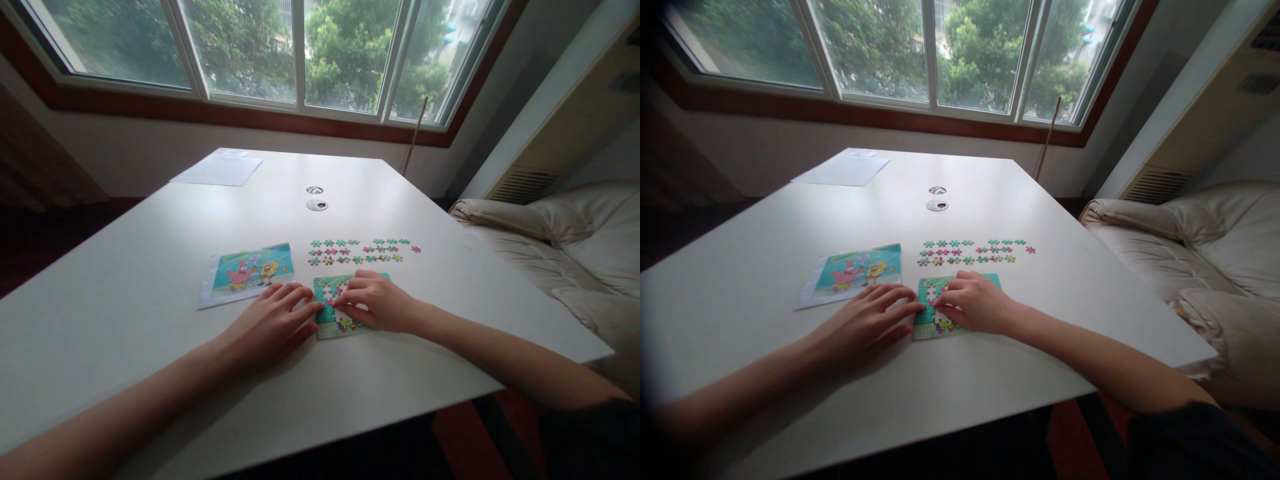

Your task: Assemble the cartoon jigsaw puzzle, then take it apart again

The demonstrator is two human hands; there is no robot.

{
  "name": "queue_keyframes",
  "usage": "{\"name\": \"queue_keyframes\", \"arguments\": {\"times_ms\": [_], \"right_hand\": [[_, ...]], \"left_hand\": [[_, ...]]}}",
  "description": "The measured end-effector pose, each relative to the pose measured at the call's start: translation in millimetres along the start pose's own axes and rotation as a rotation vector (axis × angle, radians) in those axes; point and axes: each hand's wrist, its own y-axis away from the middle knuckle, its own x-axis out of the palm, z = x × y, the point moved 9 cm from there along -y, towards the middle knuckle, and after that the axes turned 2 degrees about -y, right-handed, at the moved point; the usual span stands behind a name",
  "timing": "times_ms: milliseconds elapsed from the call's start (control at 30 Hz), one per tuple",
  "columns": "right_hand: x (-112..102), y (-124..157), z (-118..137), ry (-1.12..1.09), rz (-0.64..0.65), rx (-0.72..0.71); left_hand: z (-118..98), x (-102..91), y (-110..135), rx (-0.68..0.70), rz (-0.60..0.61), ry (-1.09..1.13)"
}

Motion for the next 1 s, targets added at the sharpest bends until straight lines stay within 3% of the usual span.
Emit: {"name": "queue_keyframes", "arguments": {"times_ms": [400,1000], "right_hand": [[-0.3,1.4,2.0,0.037,0.027,-0.03],[-0.7,4.0,1.9,0.046,0.014,-0.047]], "left_hand": [[2.5,4.8,-0.5,-0.056,0.054,0.052],[0.5,4.7,-1.1,0.007,0.076,-0.023]]}}
